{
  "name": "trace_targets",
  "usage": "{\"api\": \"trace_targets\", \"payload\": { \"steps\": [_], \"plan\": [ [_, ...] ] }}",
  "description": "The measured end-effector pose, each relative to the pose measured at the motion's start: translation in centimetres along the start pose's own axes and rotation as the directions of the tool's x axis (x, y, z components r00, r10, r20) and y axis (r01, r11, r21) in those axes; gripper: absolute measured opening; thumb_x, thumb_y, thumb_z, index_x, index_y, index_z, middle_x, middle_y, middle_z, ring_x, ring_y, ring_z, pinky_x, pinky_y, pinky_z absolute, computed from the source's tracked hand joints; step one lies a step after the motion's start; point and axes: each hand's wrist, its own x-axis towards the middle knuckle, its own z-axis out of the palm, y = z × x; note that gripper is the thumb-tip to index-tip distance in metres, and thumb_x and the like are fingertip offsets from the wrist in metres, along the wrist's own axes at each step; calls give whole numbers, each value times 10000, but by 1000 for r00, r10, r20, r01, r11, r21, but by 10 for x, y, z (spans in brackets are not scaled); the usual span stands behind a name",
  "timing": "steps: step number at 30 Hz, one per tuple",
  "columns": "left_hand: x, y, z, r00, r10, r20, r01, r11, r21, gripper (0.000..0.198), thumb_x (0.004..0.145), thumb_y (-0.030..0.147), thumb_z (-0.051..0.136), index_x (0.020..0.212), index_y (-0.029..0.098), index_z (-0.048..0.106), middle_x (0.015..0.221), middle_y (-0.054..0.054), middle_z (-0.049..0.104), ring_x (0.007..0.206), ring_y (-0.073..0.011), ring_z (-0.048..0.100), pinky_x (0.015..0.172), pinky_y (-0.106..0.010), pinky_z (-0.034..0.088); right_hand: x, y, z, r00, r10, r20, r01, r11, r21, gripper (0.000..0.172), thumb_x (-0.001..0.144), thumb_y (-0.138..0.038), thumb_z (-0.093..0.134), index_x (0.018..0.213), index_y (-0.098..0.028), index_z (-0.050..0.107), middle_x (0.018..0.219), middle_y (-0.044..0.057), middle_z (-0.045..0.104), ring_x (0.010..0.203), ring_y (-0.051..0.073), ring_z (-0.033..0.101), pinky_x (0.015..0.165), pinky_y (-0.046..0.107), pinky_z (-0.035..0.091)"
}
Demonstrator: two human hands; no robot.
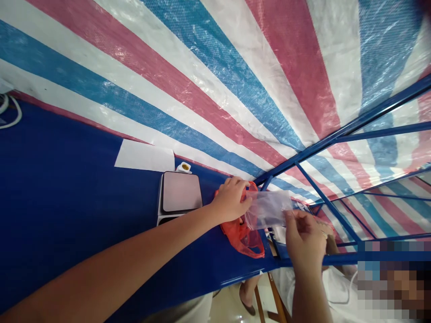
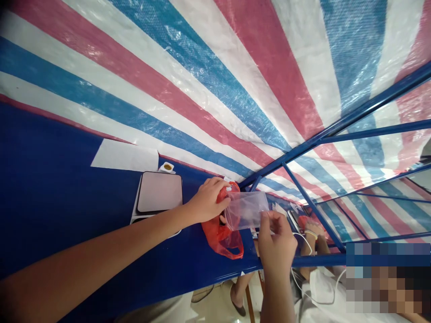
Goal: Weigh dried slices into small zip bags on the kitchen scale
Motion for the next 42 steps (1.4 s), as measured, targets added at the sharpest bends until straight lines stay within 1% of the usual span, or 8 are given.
{"api": "trace_targets", "payload": {
  "steps": [7, 11, 18, 21, 27, 34, 37, 42],
  "plan": [
    [-12, 23, -5, 966, 230, 122, -189, 941, -282, 799, 751, 610, 767, 1385, 198, 508, 1461, -146, 519, 1399, -328, 441, 1187, -502, 352, -44, 1, -43, 967, 252, -19, -212, 850, 482, 392, 784, -529, 817, 933, -190, 692, 840, 14, 708, 749, 157, 634, 737, 274, 494],
    [-25, 35, 3, 931, 126, 342, 62, 870, -489, 980, 703, 645, 803, 1497, 230, 404, 1540, -169, 454, 1426, -361, 437, 1156, -519, 385, -69, 6, -61, 925, 380, -30, -271, 711, 649, 362, 767, -488, 843, 894, -195, 674, 832, -7, 671, 740, 117, 594, 699, 226, 478],
    [-64, 54, 38, 783, -115, 612, 594, 433, -678, 1034, 602, 388, 926, 1445, 201, 357, 1267, -157, 631, 1140, -275, 654, 941, -409, 518, -101, 16, -60, 736, 673, -76, -391, 513, 764, 428, 618, -481, 887, 809, -218, 608, 716, -16, 662, 613, 139, 600, 567, 238, 498],
    [-86, 50, 31, 809, -263, 526, 585, 449, -675, 745, 686, 257, 833, 1314, 174, 441, 1074, -78, 689, 916, -180, 680, 827, -313, 515, -120, 20, -41, 722, 692, 20, -499, 500, 708, 431, 661, -521, 856, 833, -219, 601, 655, -32, 625, 543, 126, 556, 495, 216, 451],
    [-142, 15, -24, 897, -390, 208, 442, 764, -470, 407, 857, 329, 658, 1216, 208, 510, 887, -4, 671, 760, -142, 635, 700, -258, 484, -163, 5, 10, 816, 483, 318, -568, 567, 597, 470, 760, -610, 790, 905, -196, 623, 603, -47, 569, 506, 118, 505, 476, 213, 431],
    [-197, -12, -82, 876, -481, -46, 459, 858, -232, 456, 956, 531, 531, 1310, 248, 482, 1045, -49, 740, 901, -190, 716, 746, -266, 532, -182, -36, 47, 704, 145, 695, -643, 544, 538, 481, 864, -613, 688, 1019, -157, 703, 740, 31, 662, 667, 178, 616, 589, 256, 505],
    [-208, -20, -117, 866, -451, -216, 460, 888, -9, 486, 950, 565, 506, 1321, 252, 499, 1036, -49, 763, 865, -194, 728, 700, -252, 527, -187, -58, 58, 733, 115, 670, -590, 597, 543, 474, 920, -597, 619, 1100, -162, 672, 712, 8, 617, 614, 172, 601, 538, 263, 505],
    [-227, -34, -182, 810, -421, -410, 550, 787, 279, 545, 928, 579, 486, 1382, 278, 473, 1043, -25, 778, 783, -190, 730, 645, -248, 510, -207, -105, 62, 942, -45, 331, -158, 813, 560, 237, 999, -345, 562, 1194, -225, 623, 1018, 70, 696, 864, 187, 688, 746, 296, 578]
  ]
}}
